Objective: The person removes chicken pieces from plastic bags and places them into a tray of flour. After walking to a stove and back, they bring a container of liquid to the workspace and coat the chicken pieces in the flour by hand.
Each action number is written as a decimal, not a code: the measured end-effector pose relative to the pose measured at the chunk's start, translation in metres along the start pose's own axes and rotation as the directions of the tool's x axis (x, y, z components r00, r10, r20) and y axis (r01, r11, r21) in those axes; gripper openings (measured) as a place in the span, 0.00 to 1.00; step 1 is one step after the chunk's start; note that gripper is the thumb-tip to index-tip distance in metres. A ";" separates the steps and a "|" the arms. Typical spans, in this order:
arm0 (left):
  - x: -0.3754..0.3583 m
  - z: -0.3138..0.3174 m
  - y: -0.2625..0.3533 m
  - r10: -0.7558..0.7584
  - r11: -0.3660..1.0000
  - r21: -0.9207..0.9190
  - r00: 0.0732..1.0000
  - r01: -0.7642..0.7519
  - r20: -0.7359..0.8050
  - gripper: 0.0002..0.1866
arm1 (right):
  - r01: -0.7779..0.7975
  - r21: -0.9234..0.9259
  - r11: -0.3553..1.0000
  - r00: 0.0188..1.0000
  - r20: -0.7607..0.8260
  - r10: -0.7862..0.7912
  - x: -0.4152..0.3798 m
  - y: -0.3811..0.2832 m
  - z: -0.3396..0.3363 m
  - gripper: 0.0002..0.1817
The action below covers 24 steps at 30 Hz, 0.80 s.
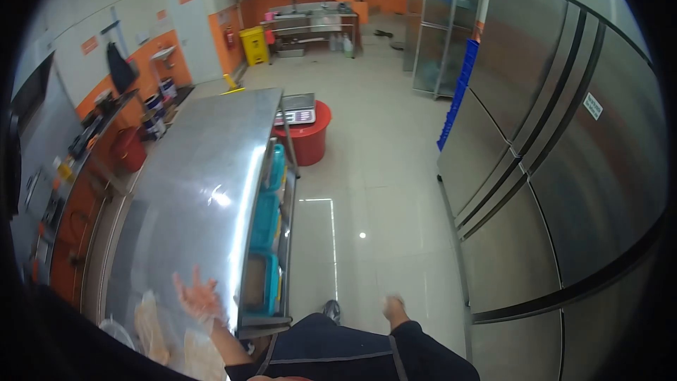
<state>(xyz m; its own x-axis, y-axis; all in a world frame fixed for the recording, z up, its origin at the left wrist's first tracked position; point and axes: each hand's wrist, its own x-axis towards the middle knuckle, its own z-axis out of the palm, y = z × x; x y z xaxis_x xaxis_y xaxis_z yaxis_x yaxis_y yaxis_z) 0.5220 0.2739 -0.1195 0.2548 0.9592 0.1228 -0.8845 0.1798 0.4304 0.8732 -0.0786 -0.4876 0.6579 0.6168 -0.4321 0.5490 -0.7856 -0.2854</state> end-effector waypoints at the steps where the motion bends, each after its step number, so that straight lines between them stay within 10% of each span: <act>1: 0.037 0.019 -0.045 -0.119 0.991 -0.056 0.993 0.118 -0.023 0.28 | -0.031 -0.084 0.996 0.999 -0.021 0.029 -0.046 0.017 -0.038 0.07; 2: 0.073 0.038 -0.090 -0.232 0.967 -0.115 0.972 0.227 -0.036 0.27 | 0.045 -0.125 0.991 0.999 0.007 -0.045 -0.065 0.042 -0.048 0.07; 3: 0.106 0.056 -0.135 -0.334 0.932 -0.134 0.942 0.336 0.036 0.25 | 0.251 -0.076 0.965 0.870 -0.419 -0.260 -0.076 0.094 -0.012 0.07; 5: 0.167 0.095 -0.218 -0.536 0.843 -0.036 0.843 0.537 0.038 0.21 | -0.366 -0.089 0.926 0.916 0.141 0.376 -0.062 0.150 0.024 0.09; 9: 0.293 0.108 -0.379 -0.838 0.529 -0.072 0.534 0.846 0.111 0.21 | -0.570 -0.017 0.821 0.796 0.234 0.558 0.009 0.135 -0.064 0.11; 15: 0.411 -0.055 -0.601 -0.589 0.707 0.176 0.708 0.685 -0.391 0.16 | -0.411 -0.016 0.911 0.900 0.154 0.409 0.247 0.155 -0.154 0.15; 16: 0.419 -0.125 -0.616 -0.453 0.296 0.630 0.686 0.718 -0.569 0.13 | -0.350 -0.036 0.936 0.929 0.117 0.352 0.294 0.159 -0.176 0.16; 17: 0.399 -0.157 -0.598 -0.421 -0.295 0.954 0.890 0.048 -0.175 0.12 | -0.246 -0.088 0.965 0.967 0.044 0.251 0.342 0.168 -0.198 0.16; 18: 0.381 -0.167 -0.575 -0.644 -0.646 0.408 0.747 -0.645 0.163 0.13 | -0.141 -0.143 0.980 0.990 -0.040 0.137 0.397 0.176 -0.224 0.17; 20: 0.382 -0.172 -0.565 -0.724 -0.690 0.470 0.542 -0.550 -0.428 0.14 | -0.020 -0.123 0.992 0.980 -0.200 -0.005 0.523 0.186 -0.284 0.18; 21: 0.371 -0.176 -0.556 -0.627 -0.776 0.457 0.611 -0.435 -0.482 0.13 | -0.300 0.506 0.809 0.934 -0.015 0.357 0.590 0.167 -0.337 0.21; 22: 0.364 -0.179 -0.552 -0.542 -0.832 0.423 0.685 -0.358 -0.487 0.13 | -0.496 0.841 0.213 0.794 0.341 0.502 0.685 0.137 -0.401 0.24; 24: 0.357 -0.181 -0.561 -0.378 -0.913 0.308 0.836 -0.267 -0.398 0.12 | -0.282 0.917 0.281 0.907 0.160 0.390 0.791 0.070 -0.533 0.17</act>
<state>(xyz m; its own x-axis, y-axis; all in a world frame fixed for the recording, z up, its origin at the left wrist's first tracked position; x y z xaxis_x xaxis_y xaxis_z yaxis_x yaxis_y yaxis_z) 1.0384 0.5544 -0.4788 0.3917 0.8205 -0.4164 0.8602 -0.4872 -0.1507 1.7067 0.3803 -0.3933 0.7284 0.2453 -0.6398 -0.5044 -0.4401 -0.7429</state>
